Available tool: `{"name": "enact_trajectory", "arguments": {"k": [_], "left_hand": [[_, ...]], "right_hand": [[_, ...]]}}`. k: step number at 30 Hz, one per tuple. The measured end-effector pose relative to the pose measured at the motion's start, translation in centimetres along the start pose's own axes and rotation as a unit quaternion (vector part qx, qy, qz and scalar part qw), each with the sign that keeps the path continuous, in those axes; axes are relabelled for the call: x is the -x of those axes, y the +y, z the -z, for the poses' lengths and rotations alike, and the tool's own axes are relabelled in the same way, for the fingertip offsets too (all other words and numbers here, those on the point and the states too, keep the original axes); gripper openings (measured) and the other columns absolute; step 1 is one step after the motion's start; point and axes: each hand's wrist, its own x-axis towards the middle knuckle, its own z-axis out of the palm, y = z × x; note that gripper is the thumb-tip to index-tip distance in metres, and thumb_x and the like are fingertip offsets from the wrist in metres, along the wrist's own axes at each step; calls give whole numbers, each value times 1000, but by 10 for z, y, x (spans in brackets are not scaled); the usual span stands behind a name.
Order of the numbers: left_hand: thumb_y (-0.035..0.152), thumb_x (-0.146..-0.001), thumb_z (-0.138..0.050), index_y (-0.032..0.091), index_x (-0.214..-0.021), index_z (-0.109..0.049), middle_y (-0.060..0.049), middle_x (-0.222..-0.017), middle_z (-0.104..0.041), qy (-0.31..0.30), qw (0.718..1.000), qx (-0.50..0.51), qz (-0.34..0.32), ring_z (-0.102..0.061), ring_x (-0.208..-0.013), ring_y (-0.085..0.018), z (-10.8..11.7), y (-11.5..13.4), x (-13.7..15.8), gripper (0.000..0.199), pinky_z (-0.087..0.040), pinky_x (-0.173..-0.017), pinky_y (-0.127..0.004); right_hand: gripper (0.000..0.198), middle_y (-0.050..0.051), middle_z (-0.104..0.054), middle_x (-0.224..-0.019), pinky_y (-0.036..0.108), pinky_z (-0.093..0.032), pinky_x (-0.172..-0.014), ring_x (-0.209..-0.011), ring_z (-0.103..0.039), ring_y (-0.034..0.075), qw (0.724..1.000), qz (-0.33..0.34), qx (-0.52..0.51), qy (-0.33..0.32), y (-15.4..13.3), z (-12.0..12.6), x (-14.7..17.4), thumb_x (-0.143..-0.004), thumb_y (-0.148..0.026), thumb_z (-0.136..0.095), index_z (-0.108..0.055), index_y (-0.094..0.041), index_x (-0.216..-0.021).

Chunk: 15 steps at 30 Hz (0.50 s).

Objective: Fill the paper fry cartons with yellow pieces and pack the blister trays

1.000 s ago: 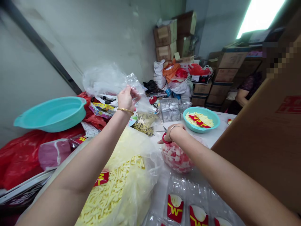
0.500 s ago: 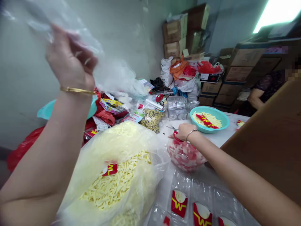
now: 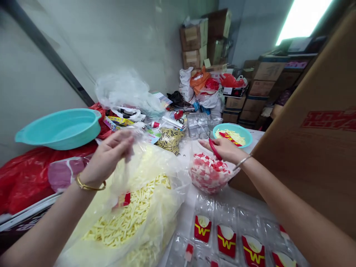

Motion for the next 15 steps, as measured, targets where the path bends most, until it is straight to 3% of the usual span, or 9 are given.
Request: {"name": "enact_trajectory", "arguments": {"k": [5, 9, 12, 15], "left_hand": [[51, -71, -64, 22, -83, -69, 2, -49, -45, -133, 986, -51, 84, -32, -40, -8, -17, -8, 9, 32, -21, -38, -21], [70, -78, -39, 17, -79, -71, 2, -43, -37, -210, 970, -51, 113, -26, -38, -9, -43, -20, -11, 62, -18, -39, -23], [72, -79, -34, 18, -61, -67, -4, -48, -49, -180, 966, -168, 84, -41, -42, -14, -89, -30, -44, 66, -29, -43, -24], [63, -75, -51, 19, -44, -55, -8, -52, -56, -168, 931, -321, 36, -56, -55, -21, -144, -44, -82, 53, -38, -54, -28]], "right_hand": [[49, -1, -52, -62, 25, -38, -51, -57, -49, 14, 996, -1, -85, -16, 45, -27, 48, -73, -67, -54, -52, -18, -69], [41, -2, -51, -64, 24, -38, -50, -57, -50, 13, 984, -26, -167, -63, 61, -54, 88, -75, -59, -58, -53, -19, -70], [45, 1, -55, -70, 22, -36, -47, -60, -54, 14, 929, -89, -330, -139, 62, -78, 106, -81, -63, -48, -58, -19, -82], [55, 5, -59, -80, 24, -43, -52, -72, -60, 17, 831, -97, -498, -230, 63, -102, 109, -84, -67, -37, -60, -18, -92]]}}
